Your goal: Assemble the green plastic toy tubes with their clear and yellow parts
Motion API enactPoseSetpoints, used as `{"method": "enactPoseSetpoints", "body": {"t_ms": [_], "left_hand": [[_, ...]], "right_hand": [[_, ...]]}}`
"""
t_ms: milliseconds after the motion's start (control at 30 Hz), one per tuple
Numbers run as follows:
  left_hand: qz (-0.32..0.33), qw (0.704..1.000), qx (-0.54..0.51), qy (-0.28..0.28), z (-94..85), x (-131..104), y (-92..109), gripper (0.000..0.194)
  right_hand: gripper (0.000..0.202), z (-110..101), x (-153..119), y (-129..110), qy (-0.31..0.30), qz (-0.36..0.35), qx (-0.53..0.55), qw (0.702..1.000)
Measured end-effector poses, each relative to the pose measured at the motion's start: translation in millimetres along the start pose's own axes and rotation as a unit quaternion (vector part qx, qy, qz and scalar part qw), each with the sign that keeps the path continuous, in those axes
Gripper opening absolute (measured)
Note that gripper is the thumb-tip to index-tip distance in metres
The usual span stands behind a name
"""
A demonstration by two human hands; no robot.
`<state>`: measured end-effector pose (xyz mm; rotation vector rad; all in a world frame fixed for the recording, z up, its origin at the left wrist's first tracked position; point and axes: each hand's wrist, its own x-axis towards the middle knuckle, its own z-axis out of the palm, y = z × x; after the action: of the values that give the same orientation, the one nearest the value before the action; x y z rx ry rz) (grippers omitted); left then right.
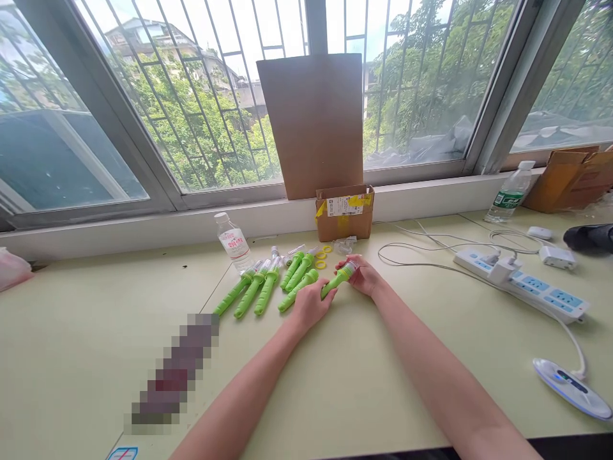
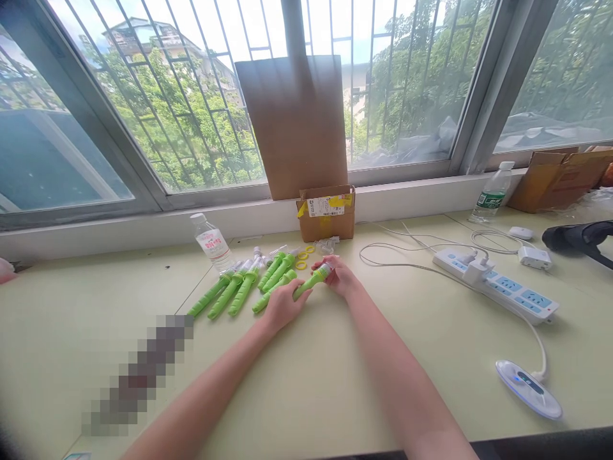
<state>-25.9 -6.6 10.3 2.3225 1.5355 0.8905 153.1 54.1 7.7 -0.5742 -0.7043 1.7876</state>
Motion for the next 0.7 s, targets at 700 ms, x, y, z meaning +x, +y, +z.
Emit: {"method": "enactPoseSetpoints", "body": {"t_ms": [700], "left_hand": [[-0.008, 0.998, -0.06, -0.029, -0.5, -1, 4, 0.034]], "right_hand": [[0.034, -4, 2, -3, 0.032, -0.017, 0.095, 0.995]]}}
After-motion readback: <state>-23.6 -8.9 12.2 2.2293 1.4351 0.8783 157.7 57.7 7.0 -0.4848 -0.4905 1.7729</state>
